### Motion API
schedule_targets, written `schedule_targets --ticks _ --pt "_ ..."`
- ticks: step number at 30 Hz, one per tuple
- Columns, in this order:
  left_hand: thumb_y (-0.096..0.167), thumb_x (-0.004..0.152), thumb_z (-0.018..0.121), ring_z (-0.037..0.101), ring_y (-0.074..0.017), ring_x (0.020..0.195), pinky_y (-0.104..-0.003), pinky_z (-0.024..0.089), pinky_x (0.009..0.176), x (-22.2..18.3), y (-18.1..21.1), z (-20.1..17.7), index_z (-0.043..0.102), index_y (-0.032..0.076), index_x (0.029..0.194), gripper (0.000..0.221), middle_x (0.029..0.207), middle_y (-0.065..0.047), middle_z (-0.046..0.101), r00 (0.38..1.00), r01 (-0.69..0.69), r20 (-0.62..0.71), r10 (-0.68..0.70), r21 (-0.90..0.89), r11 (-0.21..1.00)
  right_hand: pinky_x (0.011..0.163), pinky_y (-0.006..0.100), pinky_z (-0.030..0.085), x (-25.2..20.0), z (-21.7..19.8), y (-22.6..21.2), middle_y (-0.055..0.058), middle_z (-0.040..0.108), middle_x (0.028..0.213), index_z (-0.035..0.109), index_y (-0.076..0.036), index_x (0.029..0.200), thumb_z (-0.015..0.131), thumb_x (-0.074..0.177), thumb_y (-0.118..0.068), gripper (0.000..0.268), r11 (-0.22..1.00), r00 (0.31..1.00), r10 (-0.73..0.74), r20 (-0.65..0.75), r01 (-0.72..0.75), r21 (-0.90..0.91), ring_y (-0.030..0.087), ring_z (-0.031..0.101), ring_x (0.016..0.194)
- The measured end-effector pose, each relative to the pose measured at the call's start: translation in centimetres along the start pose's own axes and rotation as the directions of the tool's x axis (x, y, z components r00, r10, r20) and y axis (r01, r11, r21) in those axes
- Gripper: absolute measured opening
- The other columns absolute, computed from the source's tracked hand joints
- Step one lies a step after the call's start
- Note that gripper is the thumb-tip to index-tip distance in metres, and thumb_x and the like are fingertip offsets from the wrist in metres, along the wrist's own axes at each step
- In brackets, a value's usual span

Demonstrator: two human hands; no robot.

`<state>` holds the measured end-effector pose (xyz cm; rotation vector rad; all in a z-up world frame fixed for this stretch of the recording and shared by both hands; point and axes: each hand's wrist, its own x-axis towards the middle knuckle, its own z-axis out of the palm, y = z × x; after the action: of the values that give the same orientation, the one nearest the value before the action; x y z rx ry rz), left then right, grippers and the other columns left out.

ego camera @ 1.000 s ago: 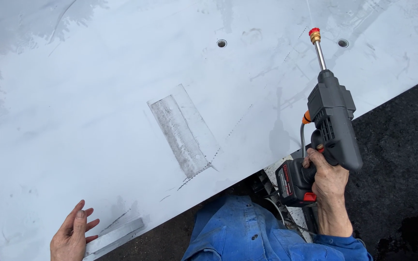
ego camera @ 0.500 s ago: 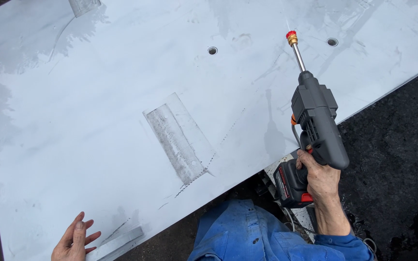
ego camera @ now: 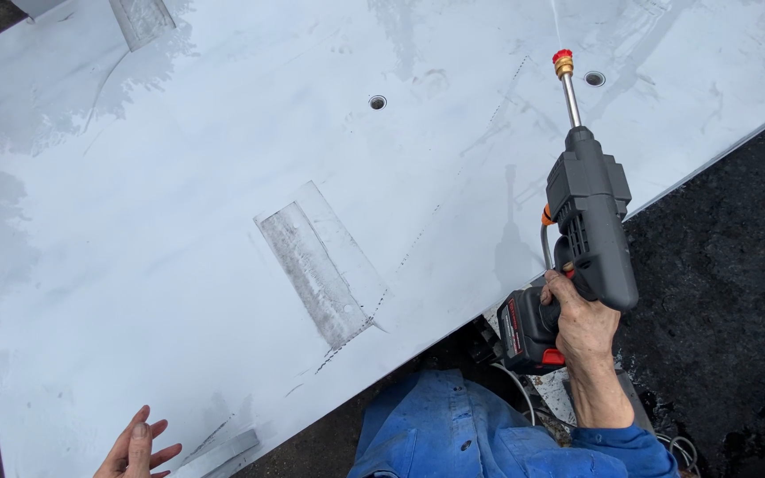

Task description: Using a portable pressure washer to clean large white metal panels in an industrial setting.

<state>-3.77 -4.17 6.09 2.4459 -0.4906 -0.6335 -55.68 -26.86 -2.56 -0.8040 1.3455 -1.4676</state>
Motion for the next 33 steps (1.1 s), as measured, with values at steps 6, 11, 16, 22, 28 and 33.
schedule_targets --ticks 6,11,16,22,28,33 --pt "0.017 0.114 0.033 0.058 -0.0558 0.119 -0.065 0.056 0.085 2.1 -3.2 0.0 0.042 -0.021 0.146 0.051 0.134 -0.047 0.052 0.993 -0.115 0.026 0.118 -0.1 0.988 0.06 0.028 0.051 0.5 -0.7 1.3 0.007 0.056 0.07 0.052 -0.002 0.104 0.064 0.091 0.009 0.022 1.0 1.0 0.018 0.017 -0.018 -0.013 0.016 0.058 0.06" --pt "0.02 0.114 0.032 0.055 -0.0537 0.124 -0.065 0.055 0.081 3.5 -5.3 0.4 0.042 -0.022 0.144 0.052 0.143 -0.042 0.048 0.987 -0.157 0.006 0.159 -0.149 0.976 0.061 0.03 0.054 0.6 -0.4 1.4 0.009 0.056 0.088 0.052 -0.001 0.107 0.065 0.088 0.011 0.026 0.999 1.0 0.017 0.014 -0.016 -0.043 0.017 0.059 0.064" --pt "0.025 0.116 0.031 0.063 -0.0579 0.101 -0.063 0.056 0.078 4.3 -6.2 0.5 0.041 -0.019 0.148 0.056 0.135 -0.045 0.052 0.993 -0.114 0.004 0.116 -0.122 0.986 0.062 0.028 0.052 1.0 -0.7 1.9 0.007 0.057 0.078 0.052 -0.004 0.105 0.066 0.09 0.009 0.025 1.0 1.0 -0.003 -0.001 0.003 0.022 0.015 0.059 0.064" --pt "0.027 0.115 0.031 0.065 -0.0595 0.086 -0.063 0.055 0.075 4.7 -6.5 0.2 0.04 -0.015 0.153 0.057 0.136 -0.044 0.052 0.997 -0.056 0.038 0.062 -0.138 0.989 0.062 0.028 0.053 0.8 -0.9 2.6 0.006 0.056 0.084 0.053 -0.002 0.106 0.064 0.09 0.012 0.024 0.996 0.998 -0.061 -0.019 0.062 0.061 0.014 0.056 0.064" --pt "0.028 0.112 0.028 0.052 -0.0581 0.124 -0.072 0.053 0.086 4.4 -4.6 0.8 0.032 -0.014 0.153 0.059 0.146 -0.041 0.043 0.999 0.003 0.039 0.0 -0.081 0.997 0.06 0.029 0.053 0.1 -0.8 1.8 0.009 0.054 0.088 0.051 0.0 0.107 0.063 0.088 0.012 0.025 1.0 1.0 -0.005 -0.021 0.005 0.001 0.017 0.058 0.062" --pt "0.031 0.112 0.027 0.048 -0.0553 0.13 -0.073 0.051 0.088 4.1 -4.1 0.8 0.03 -0.011 0.155 0.06 0.148 -0.038 0.042 0.999 0.023 0.038 -0.02 -0.076 0.997 0.057 0.028 0.051 -0.4 -1.2 2.0 0.008 0.056 0.075 0.054 0.0 0.103 0.066 0.086 0.01 0.022 1.0 1.0 0.011 -0.023 -0.012 -0.029 0.016 0.057 0.058"
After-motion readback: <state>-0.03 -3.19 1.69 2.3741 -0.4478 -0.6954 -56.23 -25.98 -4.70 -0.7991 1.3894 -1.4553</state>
